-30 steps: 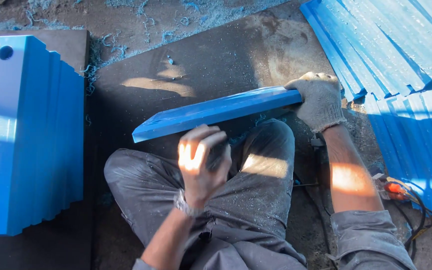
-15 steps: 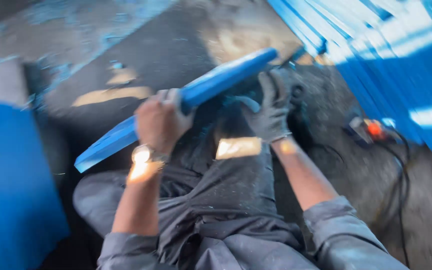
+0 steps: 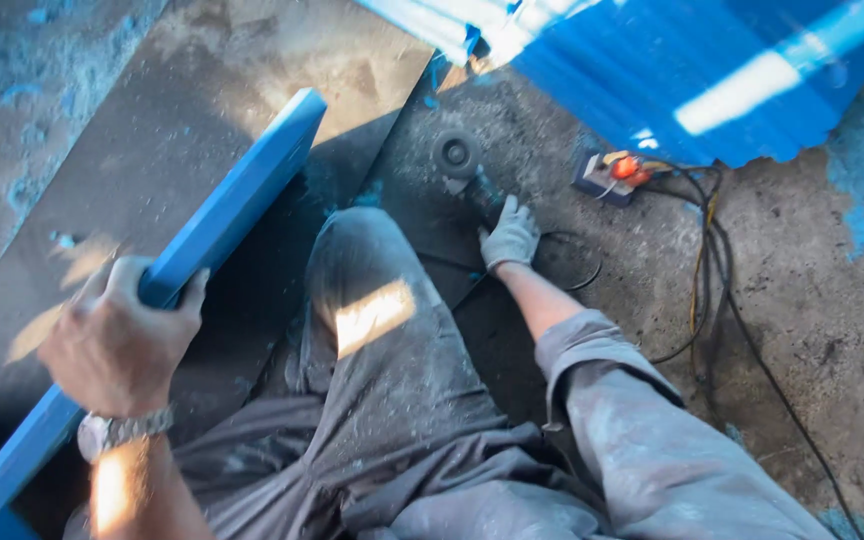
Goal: Grinding the edges of blue plastic square plates using an angle grinder.
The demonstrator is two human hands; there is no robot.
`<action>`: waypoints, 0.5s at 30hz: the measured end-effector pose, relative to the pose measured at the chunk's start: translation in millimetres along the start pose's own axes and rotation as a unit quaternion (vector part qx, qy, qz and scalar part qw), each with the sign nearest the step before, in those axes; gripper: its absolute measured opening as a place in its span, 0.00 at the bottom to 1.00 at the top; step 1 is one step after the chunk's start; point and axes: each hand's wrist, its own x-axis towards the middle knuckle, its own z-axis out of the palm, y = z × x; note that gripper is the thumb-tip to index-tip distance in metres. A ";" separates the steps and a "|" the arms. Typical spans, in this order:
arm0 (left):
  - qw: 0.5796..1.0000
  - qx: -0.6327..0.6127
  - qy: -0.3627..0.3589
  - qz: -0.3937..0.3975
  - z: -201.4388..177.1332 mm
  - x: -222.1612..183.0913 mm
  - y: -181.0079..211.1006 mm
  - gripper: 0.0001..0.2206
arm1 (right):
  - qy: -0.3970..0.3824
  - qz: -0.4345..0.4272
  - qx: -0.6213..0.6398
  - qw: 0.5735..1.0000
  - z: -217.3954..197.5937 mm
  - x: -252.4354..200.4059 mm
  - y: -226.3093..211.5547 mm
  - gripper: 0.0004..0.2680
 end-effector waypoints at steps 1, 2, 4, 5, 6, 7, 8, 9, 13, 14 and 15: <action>1.000 0.014 -0.001 -0.006 -2.7 3.8 4.2 0.17 | 0.031 -0.016 -0.018 0.999 2.4 4.3 1.0 0.35; 1.000 0.029 -0.001 -0.012 -5.9 7.6 7.4 0.17 | 0.061 -0.032 -0.036 0.997 4.8 8.4 0.8 0.35; 0.998 0.054 0.000 -0.011 -9.2 7.1 9.9 0.18 | 0.060 -0.017 -0.034 0.997 1.9 7.4 -5.7 0.34; 0.996 0.084 -0.007 -0.015 -10.2 6.5 11.7 0.19 | 0.048 -0.006 -0.034 0.998 0.8 5.5 -6.6 0.32; 0.997 0.073 0.004 -0.008 1.2 3.2 4.9 0.19 | 0.063 0.002 -0.035 0.997 -1.1 11.9 -8.6 0.32; 0.995 0.096 0.001 -0.003 13.3 0.1 -1.6 0.20 | 0.046 -0.006 -0.028 0.999 -2.9 18.5 -10.3 0.30; 0.992 0.124 -0.007 0.004 23.6 -5.7 -10.9 0.20 | 0.023 -0.012 -0.020 0.999 -0.7 17.0 -11.0 0.27; 0.993 0.116 -0.001 0.013 43.4 -11.5 -22.3 0.20 | 0.031 -0.001 -0.019 0.999 -3.9 18.4 -8.8 0.27; 0.993 0.118 -0.015 0.021 58.4 -5.3 -28.4 0.19 | -0.026 -0.005 0.031 0.999 -32.9 15.7 -22.3 0.24; 0.992 0.120 -0.028 0.009 44.7 -3.1 -20.8 0.18 | -0.060 0.007 0.069 0.996 -43.0 11.2 -30.8 0.24; 0.992 0.123 -0.025 0.006 44.9 -3.3 -24.1 0.18 | -0.058 0.002 0.071 0.996 -41.8 8.5 -31.4 0.24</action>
